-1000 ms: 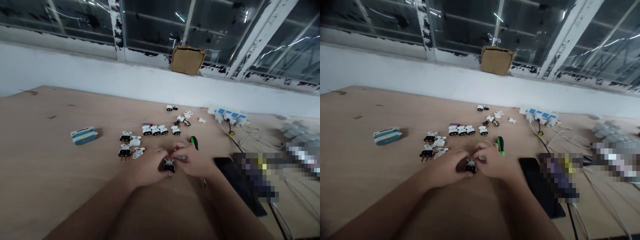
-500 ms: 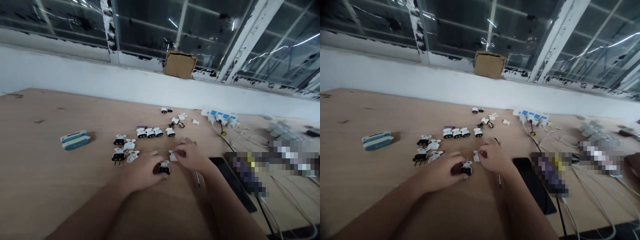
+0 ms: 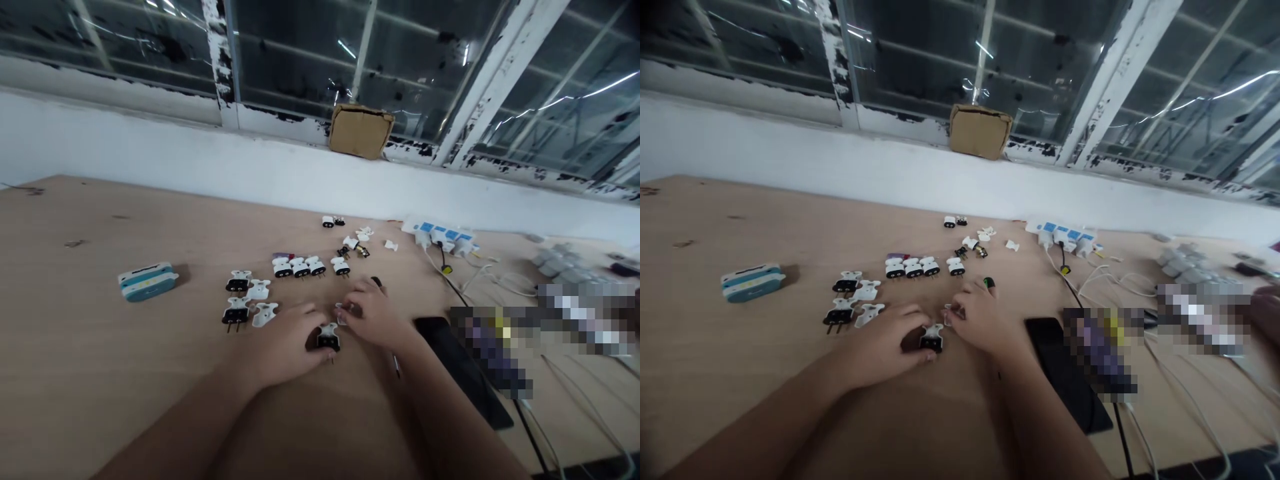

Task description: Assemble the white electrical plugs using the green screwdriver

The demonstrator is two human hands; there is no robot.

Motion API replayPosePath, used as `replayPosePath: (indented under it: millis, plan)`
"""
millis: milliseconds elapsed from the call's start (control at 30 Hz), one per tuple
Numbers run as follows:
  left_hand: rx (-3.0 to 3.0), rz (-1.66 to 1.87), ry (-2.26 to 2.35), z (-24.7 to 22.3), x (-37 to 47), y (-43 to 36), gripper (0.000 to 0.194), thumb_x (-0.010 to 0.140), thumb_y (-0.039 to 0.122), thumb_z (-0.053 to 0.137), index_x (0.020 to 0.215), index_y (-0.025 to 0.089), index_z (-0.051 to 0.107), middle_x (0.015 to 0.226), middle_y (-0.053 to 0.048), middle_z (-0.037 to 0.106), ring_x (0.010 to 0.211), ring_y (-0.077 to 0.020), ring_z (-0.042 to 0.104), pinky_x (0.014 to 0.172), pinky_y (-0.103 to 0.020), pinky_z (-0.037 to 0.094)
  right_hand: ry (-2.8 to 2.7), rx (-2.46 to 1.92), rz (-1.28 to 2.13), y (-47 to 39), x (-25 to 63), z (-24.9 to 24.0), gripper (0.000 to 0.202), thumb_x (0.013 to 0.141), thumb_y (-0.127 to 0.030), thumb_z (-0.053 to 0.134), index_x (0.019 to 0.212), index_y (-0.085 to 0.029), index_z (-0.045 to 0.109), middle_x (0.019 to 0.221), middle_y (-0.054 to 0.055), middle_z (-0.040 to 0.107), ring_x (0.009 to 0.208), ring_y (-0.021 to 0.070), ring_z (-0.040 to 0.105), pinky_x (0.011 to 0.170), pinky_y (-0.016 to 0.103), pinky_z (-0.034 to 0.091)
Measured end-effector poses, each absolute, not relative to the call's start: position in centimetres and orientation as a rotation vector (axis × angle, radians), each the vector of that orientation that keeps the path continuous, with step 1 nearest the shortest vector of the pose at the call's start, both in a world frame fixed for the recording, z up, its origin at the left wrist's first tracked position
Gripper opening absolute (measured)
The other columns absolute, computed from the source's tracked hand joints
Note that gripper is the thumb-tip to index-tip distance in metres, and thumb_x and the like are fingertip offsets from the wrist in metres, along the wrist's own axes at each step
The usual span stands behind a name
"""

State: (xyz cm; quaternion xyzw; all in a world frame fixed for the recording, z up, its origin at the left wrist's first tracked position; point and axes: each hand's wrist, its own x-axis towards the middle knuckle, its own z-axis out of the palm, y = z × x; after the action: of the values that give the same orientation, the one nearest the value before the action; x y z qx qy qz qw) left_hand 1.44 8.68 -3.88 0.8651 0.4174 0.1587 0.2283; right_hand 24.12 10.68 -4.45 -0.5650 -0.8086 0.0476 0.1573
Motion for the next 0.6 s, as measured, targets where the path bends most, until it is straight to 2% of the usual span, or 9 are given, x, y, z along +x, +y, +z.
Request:
replayPosePath:
  millis: [133, 367, 600]
  plan:
    - [2.386, 0.423, 1.147, -3.61, 1.50, 8.60, 0.027, 0.087, 0.041, 0.080, 0.106, 0.023, 0.072, 0.112, -0.006, 0.071, 0.112, -0.0303, 0.065, 0.095, -0.040, 0.050, -2.342, -1.576, 0.192, 10.44, 23.94, -4.31, 0.020, 0.094, -0.038, 0.072, 0.082, -0.022, 0.072, 0.102, 0.006, 0.068, 0.110, 0.0271, 0.058, 0.097, 0.044, 0.037]
    - [2.406, 0.422, 1.151, -3.37, 1.57, 8.56, 0.026, 0.088, 0.039, 0.081, 0.107, 0.024, 0.073, 0.115, -0.006, 0.071, 0.114, -0.0301, 0.065, 0.098, -0.039, 0.049, -2.368, -1.562, 0.222, 9.85, 23.36, -3.75, 0.003, 0.088, -0.022, 0.069, 0.085, -0.022, 0.069, 0.103, 0.005, 0.065, 0.110, 0.0276, 0.057, 0.100, 0.047, 0.038]
    - [2.403, 0.422, 1.157, -3.62, 1.41, 8.53, 0.027, 0.089, 0.043, 0.079, 0.107, 0.024, 0.073, 0.115, -0.007, 0.071, 0.117, -0.0318, 0.064, 0.097, -0.040, 0.050, -2.402, -1.591, 0.287, 9.63, 23.23, -3.78, 0.006, 0.089, -0.016, 0.066, 0.091, -0.022, 0.067, 0.108, 0.006, 0.064, 0.114, 0.0285, 0.055, 0.095, 0.044, 0.037]
